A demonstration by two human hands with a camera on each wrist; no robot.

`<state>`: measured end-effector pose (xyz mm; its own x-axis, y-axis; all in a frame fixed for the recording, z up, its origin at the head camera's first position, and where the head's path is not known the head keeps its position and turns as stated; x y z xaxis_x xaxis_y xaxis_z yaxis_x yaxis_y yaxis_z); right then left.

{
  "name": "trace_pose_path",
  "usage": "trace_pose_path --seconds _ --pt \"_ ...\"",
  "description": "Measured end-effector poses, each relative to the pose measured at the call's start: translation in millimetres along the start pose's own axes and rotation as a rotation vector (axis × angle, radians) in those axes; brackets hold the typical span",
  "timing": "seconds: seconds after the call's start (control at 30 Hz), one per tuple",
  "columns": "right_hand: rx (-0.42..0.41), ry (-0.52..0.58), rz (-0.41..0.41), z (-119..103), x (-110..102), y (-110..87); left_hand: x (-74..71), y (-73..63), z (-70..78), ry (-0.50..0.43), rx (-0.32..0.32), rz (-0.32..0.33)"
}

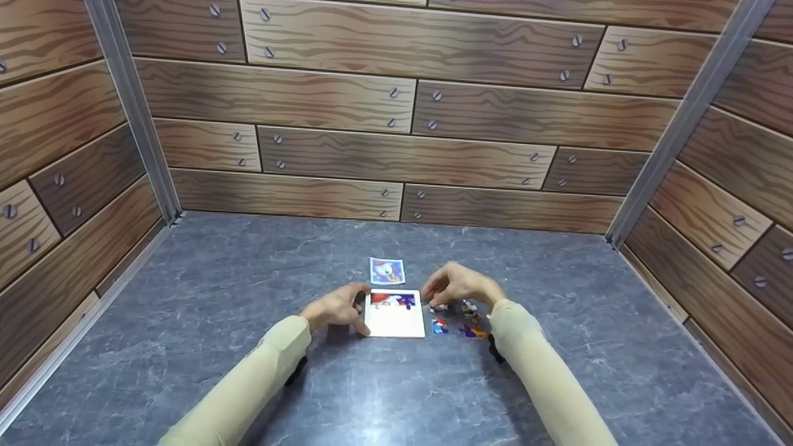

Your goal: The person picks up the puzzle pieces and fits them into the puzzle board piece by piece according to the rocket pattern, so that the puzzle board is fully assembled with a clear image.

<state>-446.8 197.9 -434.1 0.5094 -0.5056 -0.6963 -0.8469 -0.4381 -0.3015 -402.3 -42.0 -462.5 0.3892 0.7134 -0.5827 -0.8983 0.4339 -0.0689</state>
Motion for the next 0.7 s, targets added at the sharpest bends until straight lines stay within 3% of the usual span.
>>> trace_pose_path --seconds 0.3,0.7 --pt "0.109 -0.007 -0.038 9 1 1.6 1.3 1.2 2.1 -0.005 0.048 -0.033" --pt "0.080 -0.101 -0.059 13 1 3.7 0.8 -0.4 2.3 0.009 0.010 -0.018"
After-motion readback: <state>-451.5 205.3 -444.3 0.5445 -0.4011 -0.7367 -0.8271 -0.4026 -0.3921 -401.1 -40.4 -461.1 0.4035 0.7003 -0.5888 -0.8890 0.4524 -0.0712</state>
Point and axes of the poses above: each hand's wrist, its own y-axis towards the middle knuckle, its own x-axis out of the palm, z = x × y, the point moved 5 cm from there along y, towards the middle knuckle, and after that the axes turned 10 degrees about x, right-handed, at the moved point
